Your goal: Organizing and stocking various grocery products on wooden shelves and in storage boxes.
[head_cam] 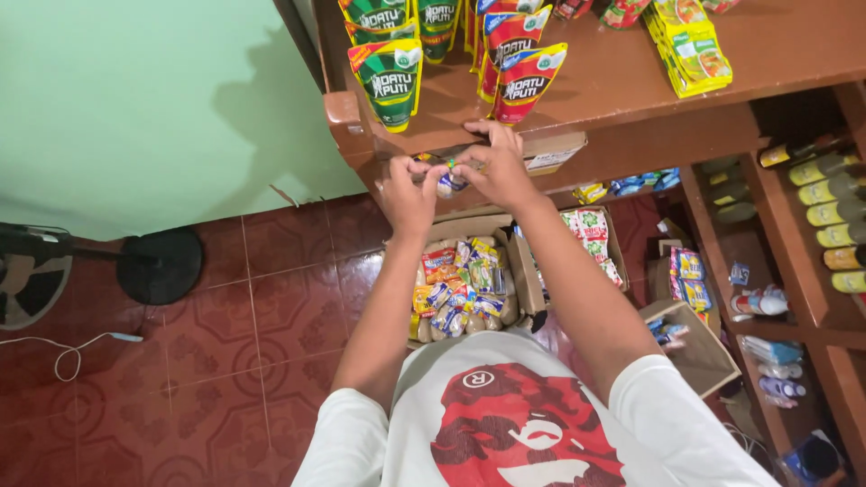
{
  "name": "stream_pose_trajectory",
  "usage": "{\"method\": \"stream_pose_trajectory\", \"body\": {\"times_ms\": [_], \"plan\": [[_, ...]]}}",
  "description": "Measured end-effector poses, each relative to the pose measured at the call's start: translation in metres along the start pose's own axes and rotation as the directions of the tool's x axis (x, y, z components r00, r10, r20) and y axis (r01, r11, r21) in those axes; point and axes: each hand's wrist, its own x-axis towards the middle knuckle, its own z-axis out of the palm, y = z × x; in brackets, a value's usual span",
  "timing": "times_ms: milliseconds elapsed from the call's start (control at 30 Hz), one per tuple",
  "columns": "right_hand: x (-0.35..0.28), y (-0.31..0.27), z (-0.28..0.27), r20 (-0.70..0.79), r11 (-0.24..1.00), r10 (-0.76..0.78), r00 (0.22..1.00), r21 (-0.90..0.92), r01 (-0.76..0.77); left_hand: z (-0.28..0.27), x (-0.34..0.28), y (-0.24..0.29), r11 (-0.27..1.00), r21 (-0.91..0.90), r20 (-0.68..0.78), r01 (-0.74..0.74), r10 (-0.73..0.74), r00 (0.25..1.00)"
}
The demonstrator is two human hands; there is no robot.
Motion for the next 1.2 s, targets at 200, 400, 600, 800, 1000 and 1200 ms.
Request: {"method": "stream_pose_trajectory", "body": {"times_ms": [200,400,600,800,1000,1200], "plan": [[0.001,0.002,0.007,-0.034,0.998,0.038,0.999,-0.044,-0.039,-0.002,-0.024,0.002,0.959,-0.273,-0.02,0.081,-0.09,0.996],[0.006,-0.01,0.012,-0.062,0.99,0.041,0.997,-0.13,-0.049,0.064,-0.078,-0.075,0.741,-0.457,0.271,0.492,-0.41,0.871],[0.008,-0.007,0.008,-0.048,0.986,0.024,0.999,-0.164,-0.032,0.075,-0.063,-0.074,0.621,-0.578,0.347,0.53,-0.401,0.848],[0.006,-0.001,0.007,-0.021,0.989,0.023,1.0,-0.144,-0.026,0.088,-0.062,-0.077,0.746,-0.482,0.289,0.458,-0.358,0.888],[0.008,-0.006,-0.001,-0.017,0.996,0.06,0.998,-0.07,-0.061,0.084,-0.057,-0.063,0.767,-0.407,0.329,0.496,-0.384,0.863],[0.004,0.009,0.004,-0.049,0.999,0.037,0.998,-0.034,-0.039,0.084,-0.053,-0.056,0.77,-0.277,0.375,0.575,-0.465,0.802]]}}
